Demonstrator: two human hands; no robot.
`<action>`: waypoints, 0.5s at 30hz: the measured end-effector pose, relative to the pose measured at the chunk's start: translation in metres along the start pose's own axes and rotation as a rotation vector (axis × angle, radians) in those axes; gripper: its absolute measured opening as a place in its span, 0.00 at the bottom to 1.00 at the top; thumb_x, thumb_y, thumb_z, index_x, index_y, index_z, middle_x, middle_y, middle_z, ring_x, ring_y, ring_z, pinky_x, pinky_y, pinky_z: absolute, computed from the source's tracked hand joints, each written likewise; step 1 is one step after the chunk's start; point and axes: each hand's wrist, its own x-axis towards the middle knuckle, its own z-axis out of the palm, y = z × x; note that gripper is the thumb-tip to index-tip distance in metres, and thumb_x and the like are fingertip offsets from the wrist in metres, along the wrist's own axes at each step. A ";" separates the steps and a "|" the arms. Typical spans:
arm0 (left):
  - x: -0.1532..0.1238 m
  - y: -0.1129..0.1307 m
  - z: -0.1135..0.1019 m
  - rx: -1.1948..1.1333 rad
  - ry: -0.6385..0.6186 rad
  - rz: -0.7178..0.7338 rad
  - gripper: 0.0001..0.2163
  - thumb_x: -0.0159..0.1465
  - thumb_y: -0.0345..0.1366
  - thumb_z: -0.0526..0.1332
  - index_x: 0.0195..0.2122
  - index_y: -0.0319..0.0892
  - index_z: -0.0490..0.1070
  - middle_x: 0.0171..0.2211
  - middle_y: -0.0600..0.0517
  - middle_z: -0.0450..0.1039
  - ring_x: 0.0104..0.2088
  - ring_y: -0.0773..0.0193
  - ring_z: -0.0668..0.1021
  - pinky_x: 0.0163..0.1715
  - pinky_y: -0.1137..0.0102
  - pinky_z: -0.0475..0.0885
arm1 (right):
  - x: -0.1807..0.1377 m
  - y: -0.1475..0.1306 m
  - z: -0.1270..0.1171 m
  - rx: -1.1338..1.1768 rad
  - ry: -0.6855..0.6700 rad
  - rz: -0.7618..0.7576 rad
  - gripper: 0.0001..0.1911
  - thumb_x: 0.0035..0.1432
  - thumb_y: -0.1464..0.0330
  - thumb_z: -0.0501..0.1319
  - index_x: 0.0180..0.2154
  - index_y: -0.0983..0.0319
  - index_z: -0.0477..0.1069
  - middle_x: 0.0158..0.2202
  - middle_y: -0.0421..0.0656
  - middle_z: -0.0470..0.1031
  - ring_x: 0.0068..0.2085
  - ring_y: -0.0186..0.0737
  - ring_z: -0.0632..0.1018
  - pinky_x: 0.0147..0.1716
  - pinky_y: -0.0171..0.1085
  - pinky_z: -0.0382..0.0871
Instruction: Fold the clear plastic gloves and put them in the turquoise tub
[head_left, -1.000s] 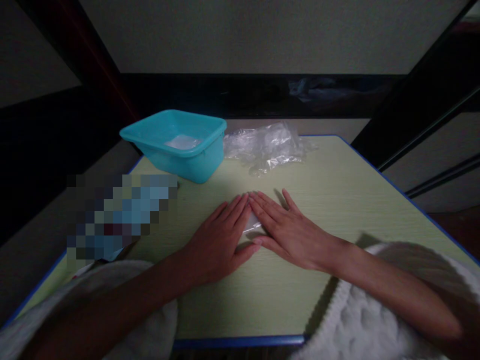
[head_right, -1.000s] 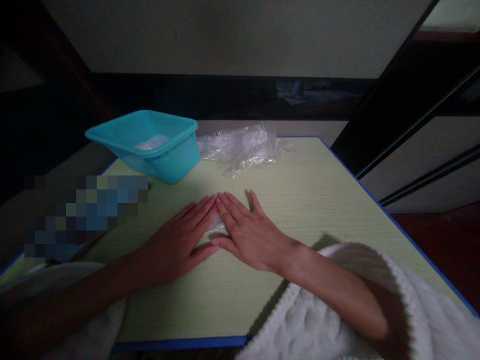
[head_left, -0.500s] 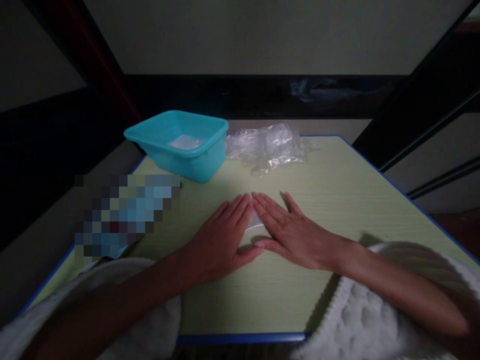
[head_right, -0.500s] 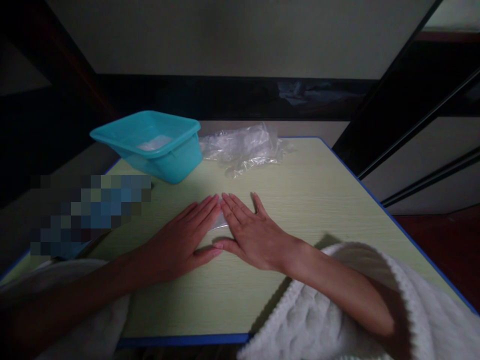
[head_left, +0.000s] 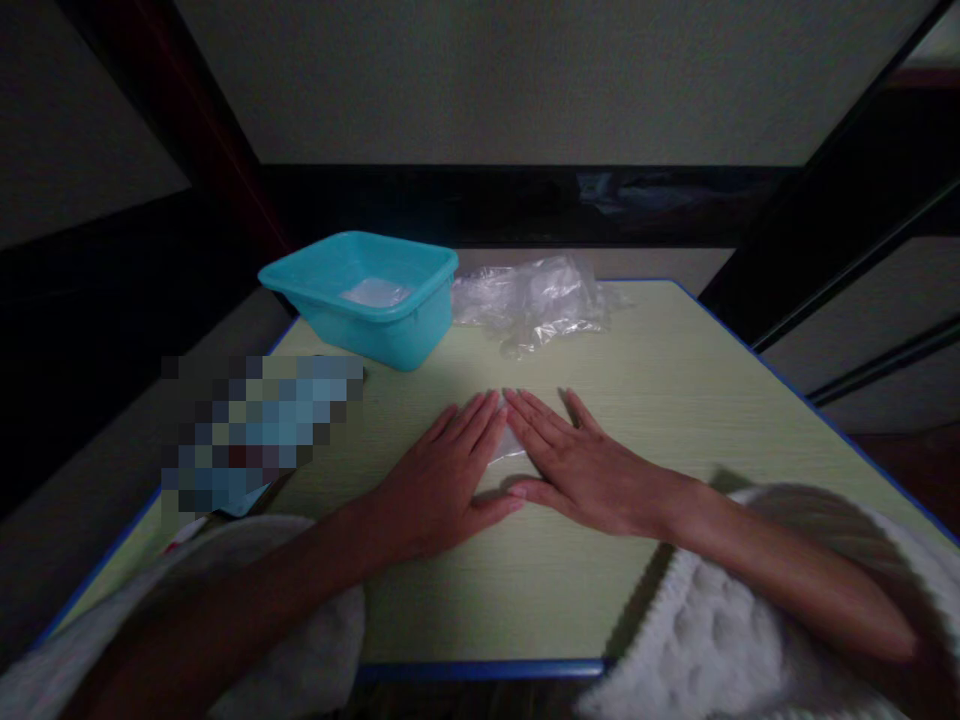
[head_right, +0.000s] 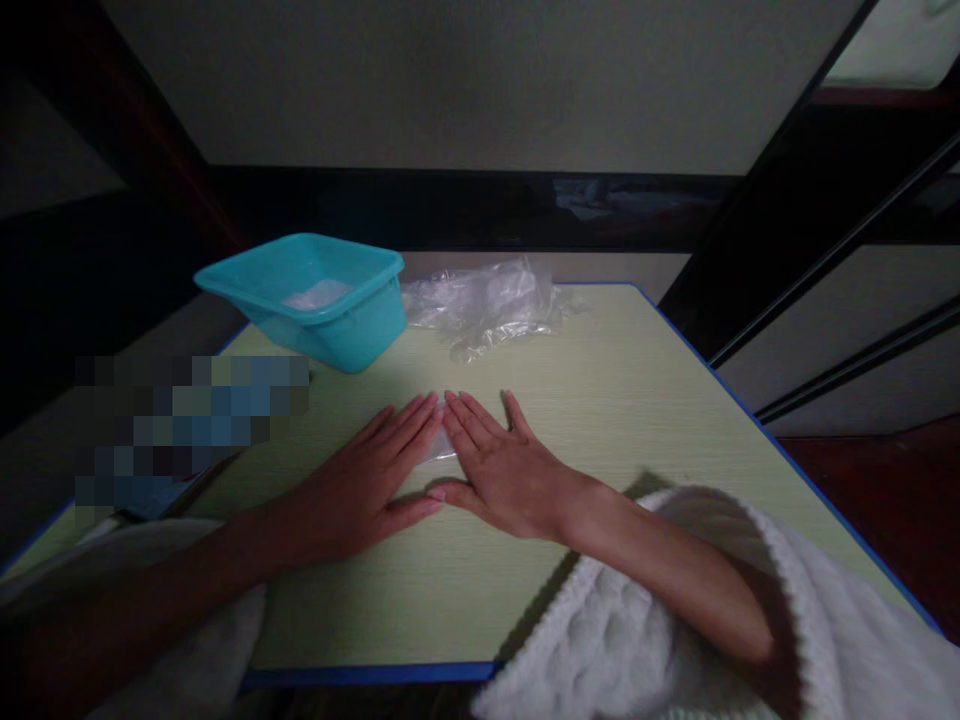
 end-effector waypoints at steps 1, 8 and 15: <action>0.000 0.000 -0.001 0.005 0.001 -0.002 0.33 0.64 0.50 0.49 0.61 0.27 0.48 0.64 0.34 0.43 0.64 0.49 0.48 0.60 0.54 0.49 | 0.000 0.000 0.000 0.002 -0.003 0.003 0.41 0.62 0.49 0.39 0.63 0.75 0.42 0.64 0.60 0.41 0.65 0.55 0.46 0.58 0.64 0.40; -0.003 0.002 -0.006 0.052 -0.056 0.115 0.35 0.63 0.50 0.52 0.63 0.30 0.45 0.66 0.39 0.38 0.65 0.53 0.43 0.61 0.55 0.44 | 0.000 -0.001 -0.001 -0.008 0.001 -0.009 0.40 0.62 0.49 0.38 0.63 0.74 0.43 0.64 0.61 0.43 0.65 0.53 0.47 0.57 0.64 0.41; -0.006 0.003 -0.007 0.052 -0.154 0.065 0.35 0.63 0.50 0.51 0.64 0.34 0.42 0.66 0.40 0.36 0.65 0.49 0.41 0.60 0.49 0.44 | 0.000 -0.002 0.001 -0.051 0.074 -0.002 0.39 0.62 0.50 0.42 0.62 0.73 0.46 0.63 0.60 0.46 0.64 0.55 0.50 0.57 0.63 0.45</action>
